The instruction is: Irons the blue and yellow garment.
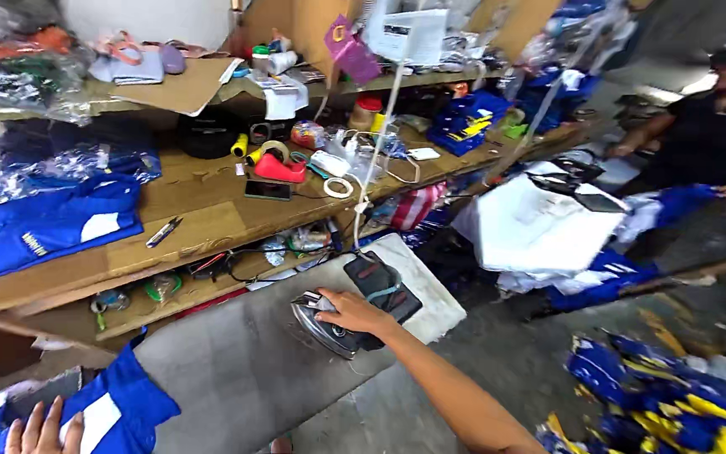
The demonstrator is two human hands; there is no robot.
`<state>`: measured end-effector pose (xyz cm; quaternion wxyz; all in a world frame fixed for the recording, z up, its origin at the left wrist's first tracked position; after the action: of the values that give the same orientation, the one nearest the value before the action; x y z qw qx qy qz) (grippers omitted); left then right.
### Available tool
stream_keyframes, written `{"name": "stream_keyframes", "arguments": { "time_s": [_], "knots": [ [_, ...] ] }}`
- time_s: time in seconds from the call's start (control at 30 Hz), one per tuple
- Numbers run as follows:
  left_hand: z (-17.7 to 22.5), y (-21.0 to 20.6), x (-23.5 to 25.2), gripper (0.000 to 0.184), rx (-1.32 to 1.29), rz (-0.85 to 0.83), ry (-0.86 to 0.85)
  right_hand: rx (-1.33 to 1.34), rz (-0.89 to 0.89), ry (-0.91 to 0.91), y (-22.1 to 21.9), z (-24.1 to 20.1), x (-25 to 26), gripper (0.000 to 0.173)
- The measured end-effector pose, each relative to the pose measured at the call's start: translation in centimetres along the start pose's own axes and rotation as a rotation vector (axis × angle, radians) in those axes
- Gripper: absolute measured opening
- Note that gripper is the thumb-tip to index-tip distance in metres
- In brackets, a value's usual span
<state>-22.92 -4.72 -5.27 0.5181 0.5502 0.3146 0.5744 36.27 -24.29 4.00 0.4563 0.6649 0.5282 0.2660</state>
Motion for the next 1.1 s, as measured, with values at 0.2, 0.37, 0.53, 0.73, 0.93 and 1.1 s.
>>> {"name": "stream_keyframes", "arguments": {
  "time_s": [0.2,0.37,0.53,0.73,0.93,1.1],
  "knots": [
    [-0.2,-0.1,0.1,0.067,-0.032,0.056,0.036,-0.052,0.013,-0.011,-1.7,-4.3,-0.2,0.060],
    [-0.9,0.7,0.4,0.069,-0.120,-0.052,0.112,-0.040,-0.013,0.184,-3.9,-15.6,-0.7,0.063],
    [-5.9,3.1,0.3,0.049,-0.398,0.149,0.231,0.052,-0.145,0.380,-6.7,-31.4,0.9,0.061],
    [-13.9,1.8,0.2,0.055,-0.293,-0.152,0.250,0.020,-0.363,0.511,-16.5,-45.9,5.1,0.058],
    [-17.6,1.2,2.2,0.054,-0.360,-0.351,0.219,-0.195,-0.412,0.635,-20.8,-52.6,5.0,0.058],
    [-20.7,0.2,2.0,0.060,-0.624,-0.309,0.438,-0.261,-0.413,0.649,-20.6,-52.5,4.8,0.058]
  ]
}}
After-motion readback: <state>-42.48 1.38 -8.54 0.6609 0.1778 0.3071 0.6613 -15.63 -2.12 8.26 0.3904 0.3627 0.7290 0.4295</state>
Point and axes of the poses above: each hand's wrist, its own x-axis towards the middle knuckle, its own y-axis out of the back of the hand, z = x × y, the point moved 2 cm from there along x, towards the middle knuckle, and after that the axes turned 15 degrees about z, right-handed, at the moved point
